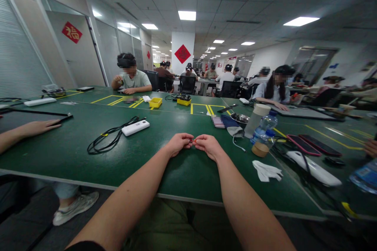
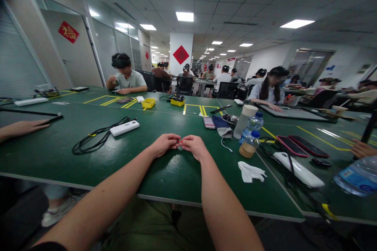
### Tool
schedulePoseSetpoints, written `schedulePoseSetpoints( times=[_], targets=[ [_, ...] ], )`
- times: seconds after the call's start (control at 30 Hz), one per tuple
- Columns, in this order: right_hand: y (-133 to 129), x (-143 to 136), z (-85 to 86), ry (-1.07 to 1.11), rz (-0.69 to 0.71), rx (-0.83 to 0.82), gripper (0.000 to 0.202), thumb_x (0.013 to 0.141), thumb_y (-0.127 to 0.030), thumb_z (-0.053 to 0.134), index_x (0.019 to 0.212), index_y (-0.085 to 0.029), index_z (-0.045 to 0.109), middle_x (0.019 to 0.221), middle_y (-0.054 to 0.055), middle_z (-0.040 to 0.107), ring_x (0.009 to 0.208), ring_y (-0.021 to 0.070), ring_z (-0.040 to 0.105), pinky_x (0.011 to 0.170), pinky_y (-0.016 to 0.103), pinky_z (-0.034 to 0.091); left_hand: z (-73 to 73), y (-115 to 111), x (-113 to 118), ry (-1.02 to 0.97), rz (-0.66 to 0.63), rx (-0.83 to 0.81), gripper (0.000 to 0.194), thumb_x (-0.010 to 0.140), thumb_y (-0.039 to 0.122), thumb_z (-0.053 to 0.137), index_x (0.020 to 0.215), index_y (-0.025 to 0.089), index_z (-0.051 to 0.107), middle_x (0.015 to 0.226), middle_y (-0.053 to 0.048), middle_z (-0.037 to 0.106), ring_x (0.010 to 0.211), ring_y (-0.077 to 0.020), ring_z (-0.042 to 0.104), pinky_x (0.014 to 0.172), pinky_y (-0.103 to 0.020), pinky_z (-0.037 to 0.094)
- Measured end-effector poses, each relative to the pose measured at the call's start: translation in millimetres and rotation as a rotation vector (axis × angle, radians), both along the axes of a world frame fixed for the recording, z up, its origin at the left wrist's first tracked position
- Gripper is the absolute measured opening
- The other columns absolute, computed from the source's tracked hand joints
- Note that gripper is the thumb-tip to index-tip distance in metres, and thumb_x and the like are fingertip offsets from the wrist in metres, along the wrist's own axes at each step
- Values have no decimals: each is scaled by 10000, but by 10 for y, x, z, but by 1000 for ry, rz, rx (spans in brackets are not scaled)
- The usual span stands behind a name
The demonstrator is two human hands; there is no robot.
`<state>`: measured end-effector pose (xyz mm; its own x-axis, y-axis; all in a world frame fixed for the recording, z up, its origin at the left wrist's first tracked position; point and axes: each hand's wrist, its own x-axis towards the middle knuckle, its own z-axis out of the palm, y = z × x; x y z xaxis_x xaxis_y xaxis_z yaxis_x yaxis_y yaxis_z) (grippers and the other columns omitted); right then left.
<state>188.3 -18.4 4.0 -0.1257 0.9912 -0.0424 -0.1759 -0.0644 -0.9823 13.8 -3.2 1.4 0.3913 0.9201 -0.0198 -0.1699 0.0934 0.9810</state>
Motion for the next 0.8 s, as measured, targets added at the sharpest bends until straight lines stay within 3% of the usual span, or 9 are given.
schedulePoseSetpoints(
  times=[0.27,0.4,0.8],
  targets=[
    [-5,-16,14,15,9,10,137,654,-111,706,767,-125,629,744,68,688,734,169,695,688,257,571,-15,18,28,12,13,-7,326,723,-63,471,963,82,638,731,-77,677,566,-69,624,582,-156,512],
    [-16,-22,28,31,21,-10,82,694,-118,659,772,-121,632,788,96,700,758,173,695,693,261,569,-8,22,19,-3,19,-34,297,706,-30,501,941,76,650,761,-96,684,575,-87,636,593,-181,528],
    [-61,-55,68,5,-13,-1,141,622,-79,694,736,-120,621,727,72,695,686,151,688,681,246,565,48,-44,17,-12,-30,-7,353,666,-7,581,1002,79,643,816,-101,699,637,-108,653,679,-225,534]
  ],
)
